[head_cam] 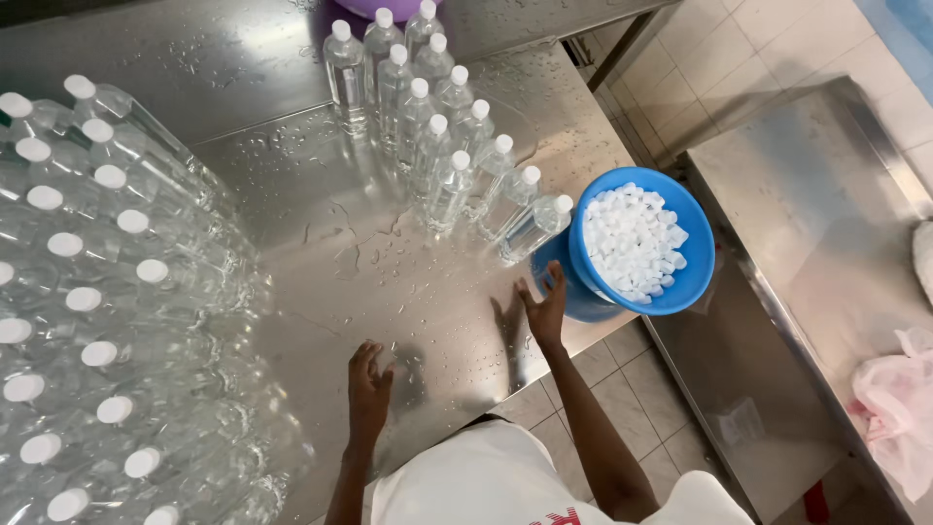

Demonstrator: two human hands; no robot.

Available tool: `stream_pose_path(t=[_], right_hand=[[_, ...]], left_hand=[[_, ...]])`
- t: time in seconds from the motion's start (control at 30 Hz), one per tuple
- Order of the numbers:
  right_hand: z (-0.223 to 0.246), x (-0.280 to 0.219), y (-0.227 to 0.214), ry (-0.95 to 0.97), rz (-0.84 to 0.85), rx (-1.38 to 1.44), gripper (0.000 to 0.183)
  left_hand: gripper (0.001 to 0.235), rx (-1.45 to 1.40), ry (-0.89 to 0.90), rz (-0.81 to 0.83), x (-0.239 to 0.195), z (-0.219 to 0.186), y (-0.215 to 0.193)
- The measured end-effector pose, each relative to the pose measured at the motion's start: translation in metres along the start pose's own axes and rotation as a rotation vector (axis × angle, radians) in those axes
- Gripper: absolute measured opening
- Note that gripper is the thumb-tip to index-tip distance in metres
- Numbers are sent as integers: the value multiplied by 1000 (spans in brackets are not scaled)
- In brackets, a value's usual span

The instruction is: The person repeatedly picks up clear plastic bottles filled with liquid from a stainless steel table, takes a white cap from a blue bowl, and screws the cap onto each bottle by hand. The capped bottles are then placed back onto the table in organized rows.

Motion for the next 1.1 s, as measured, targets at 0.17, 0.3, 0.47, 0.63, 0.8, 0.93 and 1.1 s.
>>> stream_pose_path(t=[0.17, 0.3, 0.47, 0.63, 0.8, 0.93, 1.1], right_hand=[[23, 69, 24, -28, 97, 171, 129], [27, 83, 43, 116, 65, 150, 129], [16, 51, 51, 35, 138, 92, 131], [11, -8, 94, 55, 397, 87, 122], [46, -42, 105, 166, 756, 152, 97], [38, -74, 140, 362, 960, 300, 67], [48, -111, 152, 586, 1117, 251, 84]], left_hand=[[58, 9, -38, 85, 12, -37, 33], [58, 39, -28, 152, 8, -59, 51], [54, 25, -155, 106, -2, -83, 55], [55, 42, -116, 66, -1, -96, 60], [51, -15, -27, -81, -3, -124, 53], [47, 15, -43, -212, -29, -112, 32], [45, 5, -134, -335, -74, -89, 8]])
Point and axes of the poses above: each hand's wrist, its own x-axis towards the middle knuckle, its own y-axis out of the palm, z = x × y, the point moved 4 cm from there along x, towards the middle knuckle, and after that the axes turned 11 degrees about y, right-handed, at the moved point
